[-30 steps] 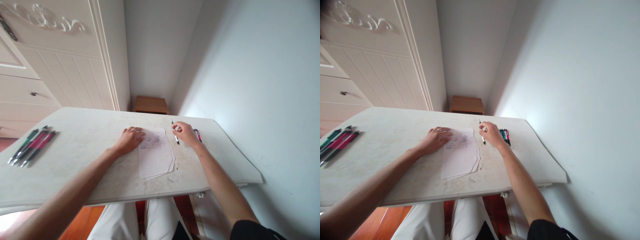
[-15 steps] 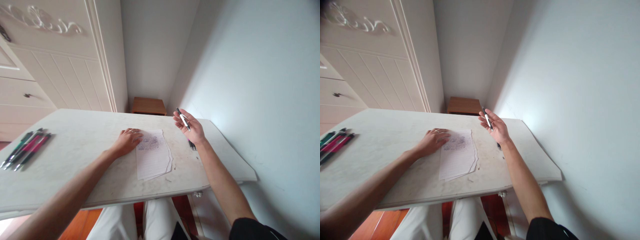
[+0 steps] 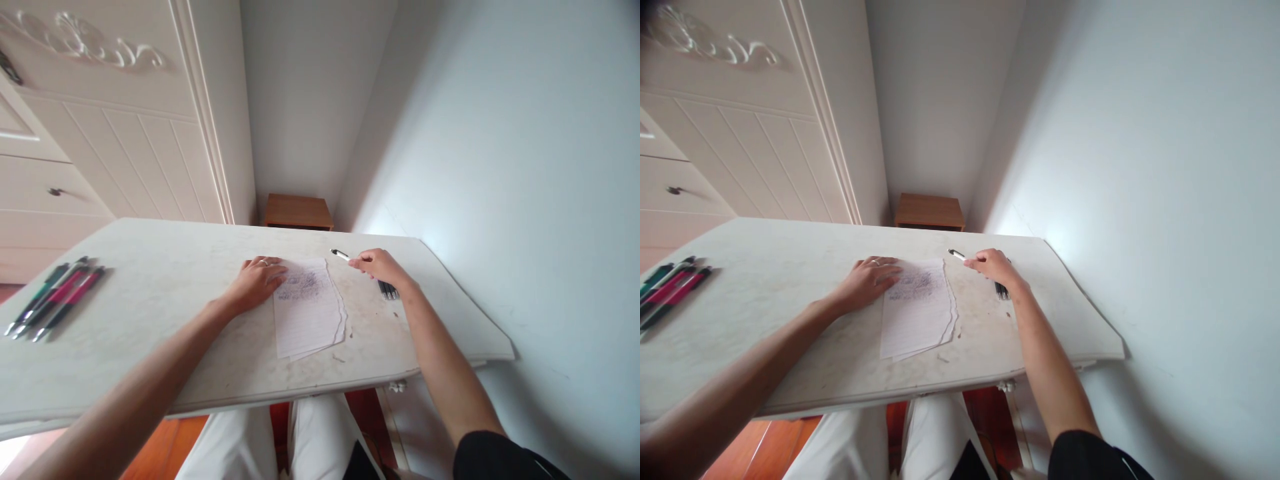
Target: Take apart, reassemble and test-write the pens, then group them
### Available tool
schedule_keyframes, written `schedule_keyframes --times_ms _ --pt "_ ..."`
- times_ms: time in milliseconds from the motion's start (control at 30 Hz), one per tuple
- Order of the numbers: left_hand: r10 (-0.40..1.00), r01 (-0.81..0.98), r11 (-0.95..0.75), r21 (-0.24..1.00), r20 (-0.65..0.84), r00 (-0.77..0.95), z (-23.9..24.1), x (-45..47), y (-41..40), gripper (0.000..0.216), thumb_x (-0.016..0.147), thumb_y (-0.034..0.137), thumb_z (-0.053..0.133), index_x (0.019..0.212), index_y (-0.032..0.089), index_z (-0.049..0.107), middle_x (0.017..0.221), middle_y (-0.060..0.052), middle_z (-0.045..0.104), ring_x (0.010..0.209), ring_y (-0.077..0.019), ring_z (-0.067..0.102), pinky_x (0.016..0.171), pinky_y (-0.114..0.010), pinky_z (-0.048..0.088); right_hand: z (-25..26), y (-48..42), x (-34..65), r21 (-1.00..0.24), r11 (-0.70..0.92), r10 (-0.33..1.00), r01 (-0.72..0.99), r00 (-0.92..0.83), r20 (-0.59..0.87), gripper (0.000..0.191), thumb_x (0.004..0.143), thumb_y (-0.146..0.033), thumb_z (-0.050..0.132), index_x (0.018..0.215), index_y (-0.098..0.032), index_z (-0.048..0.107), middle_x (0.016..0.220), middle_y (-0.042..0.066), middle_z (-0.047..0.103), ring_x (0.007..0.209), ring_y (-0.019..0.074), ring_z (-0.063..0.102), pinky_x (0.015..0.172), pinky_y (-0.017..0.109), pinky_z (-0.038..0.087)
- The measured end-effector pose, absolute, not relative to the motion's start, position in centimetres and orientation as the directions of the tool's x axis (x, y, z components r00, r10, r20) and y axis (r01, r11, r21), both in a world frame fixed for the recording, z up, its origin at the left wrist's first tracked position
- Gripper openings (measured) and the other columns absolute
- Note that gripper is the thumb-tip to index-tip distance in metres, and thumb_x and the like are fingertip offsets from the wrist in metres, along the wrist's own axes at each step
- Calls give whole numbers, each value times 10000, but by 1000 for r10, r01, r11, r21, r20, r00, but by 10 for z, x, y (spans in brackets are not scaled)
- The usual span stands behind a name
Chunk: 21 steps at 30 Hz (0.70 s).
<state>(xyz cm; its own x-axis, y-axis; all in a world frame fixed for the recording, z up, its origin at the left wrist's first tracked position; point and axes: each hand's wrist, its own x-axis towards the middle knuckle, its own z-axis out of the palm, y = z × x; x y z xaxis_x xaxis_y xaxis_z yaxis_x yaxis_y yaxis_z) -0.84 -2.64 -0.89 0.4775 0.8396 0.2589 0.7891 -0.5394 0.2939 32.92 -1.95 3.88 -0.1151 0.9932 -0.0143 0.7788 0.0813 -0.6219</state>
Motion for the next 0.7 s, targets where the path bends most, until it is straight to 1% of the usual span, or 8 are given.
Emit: schedule_keyframes --times_ms 133,200,233,300,400,467,567,700 --pt "841 791 -537 294 255 477 -8 -8 -27 388 948 412 436 1189 259 699 1346 -85 615 1241 -306 518 1016 -476 386 45 -25 334 -486 43 994 873 -87 -67 501 768 -602 617 516 -177 533 473 -46 408 488 96 414 478 234 281" --pt "841 792 -537 290 255 477 -9 -8 -27 389 951 416 434 1192 262 697 1351 -80 611 1246 -303 514 1018 -472 384 47 -26 334 -432 27 996 902 -61 -64 470 775 -559 620 508 -178 547 463 -47 384 491 99 402 488 243 266" --pt "841 793 -537 288 255 477 -9 -8 -27 391 953 420 431 1194 263 696 1352 -78 611 1247 -301 513 1019 -470 382 47 -26 334 -422 20 997 906 -51 -62 424 773 -529 630 537 -179 586 476 -44 419 503 104 423 498 243 276" --pt "841 791 -538 290 256 477 -9 -8 -26 393 954 429 426 1194 270 695 1349 -74 614 1248 -296 512 1020 -466 380 47 -25 334 -409 15 997 912 -44 -62 300 764 -460 651 644 -186 678 547 -26 540 554 119 492 533 240 315" --pt "839 785 -540 302 262 477 -11 -9 -25 394 950 439 428 1187 275 697 1342 -70 619 1248 -298 514 1013 -471 382 45 -23 335 -355 -10 997 935 -19 -79 188 748 -365 668 787 -191 728 667 8 654 633 141 562 587 238 361" --pt "837 782 -544 304 267 478 -12 -9 -24 401 948 442 425 1186 267 697 1341 -76 619 1247 -301 516 1008 -475 384 43 -22 336 -324 -35 997 945 8 -83 213 733 -327 684 894 -191 718 710 18 676 659 150 580 607 236 376" --pt "840 786 -539 303 266 474 -12 -10 -24 409 945 445 424 1188 259 696 1344 -81 618 1247 -303 518 1003 -476 384 40 -21 339 -293 -49 998 955 33 -61 350 716 -304 706 1050 -203 673 799 30 701 711 164 604 639 235 397" --pt "849 792 -525 312 257 462 -11 -10 -25 410 941 444 425 1193 262 694 1350 -76 615 1253 -305 515 999 -480 387 36 -18 347 -260 -76 997 963 65 -49 459 706 -359 741 1130 -216 638 959 70 710 814 197 632 681 249 421"
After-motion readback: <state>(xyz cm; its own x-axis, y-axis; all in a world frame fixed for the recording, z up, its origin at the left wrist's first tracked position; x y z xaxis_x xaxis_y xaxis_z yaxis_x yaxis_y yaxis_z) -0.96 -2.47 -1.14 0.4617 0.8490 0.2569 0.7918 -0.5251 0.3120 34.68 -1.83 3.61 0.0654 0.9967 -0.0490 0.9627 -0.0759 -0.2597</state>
